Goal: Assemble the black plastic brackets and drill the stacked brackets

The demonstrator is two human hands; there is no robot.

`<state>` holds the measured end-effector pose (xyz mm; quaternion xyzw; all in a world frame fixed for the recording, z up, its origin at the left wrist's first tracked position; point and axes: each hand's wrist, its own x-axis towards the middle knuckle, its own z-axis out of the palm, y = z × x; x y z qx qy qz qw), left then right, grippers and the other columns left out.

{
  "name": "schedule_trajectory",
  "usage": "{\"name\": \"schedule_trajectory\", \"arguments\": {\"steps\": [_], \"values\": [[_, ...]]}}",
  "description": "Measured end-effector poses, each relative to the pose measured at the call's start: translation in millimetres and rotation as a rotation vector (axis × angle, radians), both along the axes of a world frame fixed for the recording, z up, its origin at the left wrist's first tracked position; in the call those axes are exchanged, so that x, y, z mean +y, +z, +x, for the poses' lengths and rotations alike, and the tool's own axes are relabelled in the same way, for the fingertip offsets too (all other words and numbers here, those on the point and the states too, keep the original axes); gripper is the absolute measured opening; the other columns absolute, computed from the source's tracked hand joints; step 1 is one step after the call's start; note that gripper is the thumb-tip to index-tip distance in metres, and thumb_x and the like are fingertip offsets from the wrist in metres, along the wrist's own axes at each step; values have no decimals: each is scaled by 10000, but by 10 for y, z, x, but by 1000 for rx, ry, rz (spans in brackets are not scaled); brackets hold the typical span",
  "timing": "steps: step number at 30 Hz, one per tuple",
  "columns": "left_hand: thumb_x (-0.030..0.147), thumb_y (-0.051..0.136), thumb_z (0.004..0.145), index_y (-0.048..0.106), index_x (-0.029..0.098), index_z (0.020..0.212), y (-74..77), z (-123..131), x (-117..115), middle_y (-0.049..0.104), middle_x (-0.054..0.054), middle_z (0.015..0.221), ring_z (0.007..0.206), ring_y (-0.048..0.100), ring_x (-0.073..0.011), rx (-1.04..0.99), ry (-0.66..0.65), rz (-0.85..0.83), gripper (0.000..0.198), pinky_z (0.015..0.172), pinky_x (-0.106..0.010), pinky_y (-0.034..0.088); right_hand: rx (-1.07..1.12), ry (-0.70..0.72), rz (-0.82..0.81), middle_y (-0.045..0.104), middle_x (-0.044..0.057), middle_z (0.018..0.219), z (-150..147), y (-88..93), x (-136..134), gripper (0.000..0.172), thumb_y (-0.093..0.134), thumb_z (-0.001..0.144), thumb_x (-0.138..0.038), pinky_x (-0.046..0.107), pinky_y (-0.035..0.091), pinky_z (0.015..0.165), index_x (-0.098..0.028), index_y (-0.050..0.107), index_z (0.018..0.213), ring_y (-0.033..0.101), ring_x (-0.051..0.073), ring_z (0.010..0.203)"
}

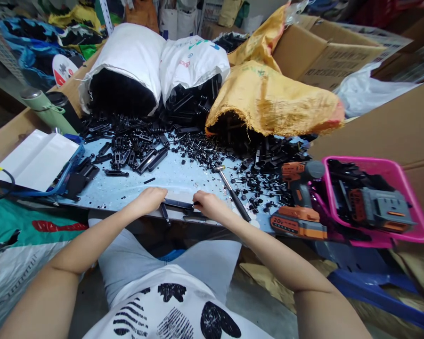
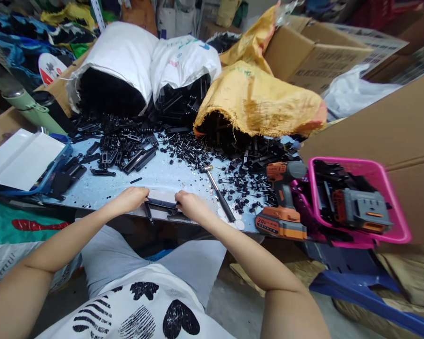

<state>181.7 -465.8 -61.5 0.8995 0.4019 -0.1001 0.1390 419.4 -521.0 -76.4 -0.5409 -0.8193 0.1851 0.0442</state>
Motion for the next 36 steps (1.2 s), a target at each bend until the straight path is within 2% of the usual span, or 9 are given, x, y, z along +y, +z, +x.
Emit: {"name": "schedule_trajectory", "arguments": {"steps": [6,9,12,17,22,27,31,34,36], "values": [[292,506,890,553,173,1047,-162,-109,-103,664,-84,975,897,635,-212,-160,176,-6,202,741,-270,449,-115,124,33,627,74,900,-12,18,-92,56,579,855,-154,267,442,677,-165,614,897,613,190,801],[425,490,892,518,152,1126,-279,-162,-302,646,-118,1020,926,628,-225,-215,324,90,360,753,-287,460,8,127,124,628,99,1019,-19,-23,-140,230,586,873,-281,312,466,787,-164,605,1071,591,219,939],[536,422,888,594,157,989,-390,-112,-563,672,-122,856,825,654,-253,-111,446,49,428,691,-312,466,125,143,269,577,129,1198,-258,-115,-150,391,499,917,-384,367,439,904,-171,531,1243,525,236,1090],[448,416,898,659,179,910,-523,158,-867,702,-117,839,776,677,-247,-53,528,-18,362,642,-297,463,249,175,312,506,127,1315,-728,-427,-50,474,393,953,-435,417,381,1002,-176,452,1345,454,237,1208],[351,400,897,674,144,914,-558,269,-884,705,-129,836,768,678,-256,-71,693,44,344,648,-308,468,358,143,248,544,112,1231,-721,-632,-33,461,327,974,-412,365,451,938,-201,434,1370,510,210,1115],[387,422,882,681,138,876,-553,180,-870,701,-135,838,791,672,-264,-77,640,24,359,669,-315,469,219,105,244,548,127,1190,-767,-633,-67,454,369,958,-413,399,470,896,-186,492,1330,519,239,1038],[303,404,903,675,131,891,-600,228,-930,688,-121,789,742,661,-228,-135,565,43,321,667,-301,464,215,75,280,539,115,1237,-772,-559,-131,420,329,977,-369,384,463,903,-192,503,1315,510,229,1077],[290,399,918,670,121,874,-657,182,-848,676,-131,831,810,644,-230,-246,343,184,323,715,-315,465,253,148,366,474,114,1338,-506,-482,-277,420,334,978,-368,369,423,961,-183,477,1327,456,218,1189],[305,393,932,650,120,1003,-688,124,-700,660,-144,1006,972,608,-247,-350,74,334,324,817,-343,452,201,109,441,494,137,1312,-225,-478,-390,476,406,944,-446,375,420,940,-165,474,1323,463,237,1182]]}}
